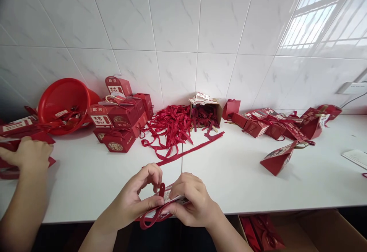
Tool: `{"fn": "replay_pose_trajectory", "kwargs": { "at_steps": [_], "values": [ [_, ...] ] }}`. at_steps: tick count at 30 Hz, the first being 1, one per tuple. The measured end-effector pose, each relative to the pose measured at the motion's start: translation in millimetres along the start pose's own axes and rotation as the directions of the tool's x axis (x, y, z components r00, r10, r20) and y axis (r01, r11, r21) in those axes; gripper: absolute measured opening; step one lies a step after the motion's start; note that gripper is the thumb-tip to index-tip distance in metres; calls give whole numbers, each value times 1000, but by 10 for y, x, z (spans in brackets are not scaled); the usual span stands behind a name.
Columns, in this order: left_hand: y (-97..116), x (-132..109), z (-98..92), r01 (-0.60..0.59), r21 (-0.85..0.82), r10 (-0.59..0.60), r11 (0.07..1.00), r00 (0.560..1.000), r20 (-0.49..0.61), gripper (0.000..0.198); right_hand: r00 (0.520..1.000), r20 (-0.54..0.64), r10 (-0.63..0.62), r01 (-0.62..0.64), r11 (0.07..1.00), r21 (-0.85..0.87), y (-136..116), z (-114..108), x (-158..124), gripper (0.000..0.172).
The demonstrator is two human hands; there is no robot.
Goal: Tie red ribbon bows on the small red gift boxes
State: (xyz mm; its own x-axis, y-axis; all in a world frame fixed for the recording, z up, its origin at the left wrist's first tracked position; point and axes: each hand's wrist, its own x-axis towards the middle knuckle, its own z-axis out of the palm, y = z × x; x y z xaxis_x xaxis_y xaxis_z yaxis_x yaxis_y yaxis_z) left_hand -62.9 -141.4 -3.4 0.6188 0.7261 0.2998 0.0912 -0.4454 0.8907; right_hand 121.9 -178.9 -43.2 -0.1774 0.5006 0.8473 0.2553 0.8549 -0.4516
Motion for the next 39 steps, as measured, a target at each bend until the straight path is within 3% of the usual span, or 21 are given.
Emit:
{"fn": "replay_pose_trajectory", "kwargs": {
  "at_steps": [4, 8, 11, 16, 19, 23, 27, 30, 35, 39],
  "values": [
    [-42, 19, -41, -59, 56, 57, 997, 998, 35, 6, 1000, -6, 6, -6, 1000, 5, 11, 7, -2, 16],
    [-120, 14, -88, 42, -135, -14, 990, 979, 203, 21, 1000, -22, 13, -13, 1000, 1, 45, -19, -14, 19],
    [-187, -28, -116, 148, -336, -76, 930, 973, 218, 29, 999, -25, 33, -34, 999, -25, 70, -46, -25, 20],
    [-232, -122, -168, 109, -404, 2, 908, 964, 265, 32, 999, -21, 40, -41, 998, -51, 92, -63, -51, 17],
    [-221, -149, -153, 127, -399, -47, 908, 978, 204, 27, 999, -25, 32, -34, 997, -67, 104, -57, -77, 18],
    [-216, -144, -70, 133, -328, -135, 935, 991, 17, 15, 1000, -3, 29, -29, 993, -112, 118, -41, -104, 19],
    [-218, -114, 27, 139, -281, -203, 949, 956, -212, 11, 999, 20, 32, -29, 991, -130, 103, -11, -104, 19],
    [-202, -97, 87, 155, -287, -222, 945, 950, -218, 9, 999, 29, 37, -33, 991, -126, 87, 12, -104, 19],
    [-177, -117, 123, 86, -257, -146, 963, 963, -225, 7, 998, 17, 56, -54, 993, -102, 113, 21, -116, 19],
    [-185, -151, 90, 0, -203, -28, 979, 990, -135, 12, 998, 0, 60, -60, 996, -73, 131, 20, -122, 19]
  ]
}}
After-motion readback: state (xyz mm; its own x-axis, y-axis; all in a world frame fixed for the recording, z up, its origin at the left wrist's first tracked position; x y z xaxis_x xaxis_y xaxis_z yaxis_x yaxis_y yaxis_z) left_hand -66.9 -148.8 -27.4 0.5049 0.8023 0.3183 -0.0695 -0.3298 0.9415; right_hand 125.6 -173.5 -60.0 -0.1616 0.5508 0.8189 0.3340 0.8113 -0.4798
